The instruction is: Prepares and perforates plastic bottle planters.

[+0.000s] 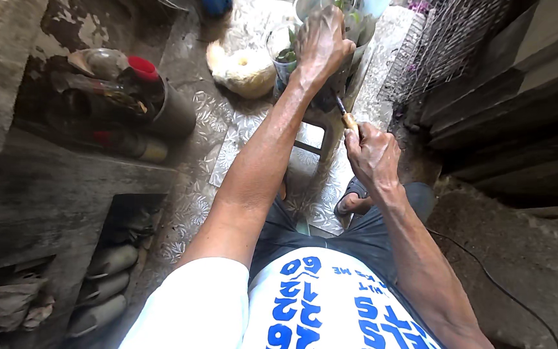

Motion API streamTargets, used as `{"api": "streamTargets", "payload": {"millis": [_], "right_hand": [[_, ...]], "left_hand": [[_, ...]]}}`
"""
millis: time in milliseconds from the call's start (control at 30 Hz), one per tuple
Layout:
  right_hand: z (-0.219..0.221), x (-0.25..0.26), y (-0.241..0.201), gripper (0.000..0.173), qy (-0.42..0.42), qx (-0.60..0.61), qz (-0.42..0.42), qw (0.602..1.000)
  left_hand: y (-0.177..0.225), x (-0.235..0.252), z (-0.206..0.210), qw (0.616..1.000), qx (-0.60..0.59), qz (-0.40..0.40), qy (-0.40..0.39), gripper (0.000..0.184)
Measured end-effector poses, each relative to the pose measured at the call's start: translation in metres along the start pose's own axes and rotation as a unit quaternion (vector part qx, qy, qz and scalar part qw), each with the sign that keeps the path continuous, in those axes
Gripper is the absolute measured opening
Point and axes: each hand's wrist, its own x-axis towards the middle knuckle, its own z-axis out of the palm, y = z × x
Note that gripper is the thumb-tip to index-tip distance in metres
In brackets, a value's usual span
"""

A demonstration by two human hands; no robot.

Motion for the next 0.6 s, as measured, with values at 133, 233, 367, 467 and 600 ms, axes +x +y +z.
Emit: {"api": "streamTargets", "payload": {"millis": [133,233,367,467,600], "right_hand": [[0.003,0.006,0.000,0.042,-0.009,-0.021,0.015,1.000],[0.003,0.023,-0.007,0.043,-0.037,-0.063,0.057,0.996],[0.001,0.028,-0.010,0.042,-0.052,-0.071,0.061,0.994],[-0.001,0.032,-0.012,0.044,-0.063,-0.076,0.063,0.993],[0.000,0.036,-0.013,0.043,-0.060,-0.078,0.065,0.993]], "left_hand": [[0.001,0.000,-0.001,1.000,0.004,-0.003,0.002,0.040],[0.003,-0.001,-0.002,1.000,0.006,-0.004,-0.001,0.039],[0.004,0.000,-0.001,1.000,0.005,-0.008,0.000,0.039],[0.004,0.001,-0.001,1.000,0.004,-0.003,0.002,0.039],[0.003,0.002,-0.002,1.000,0.000,-0.007,0.005,0.039]]}}
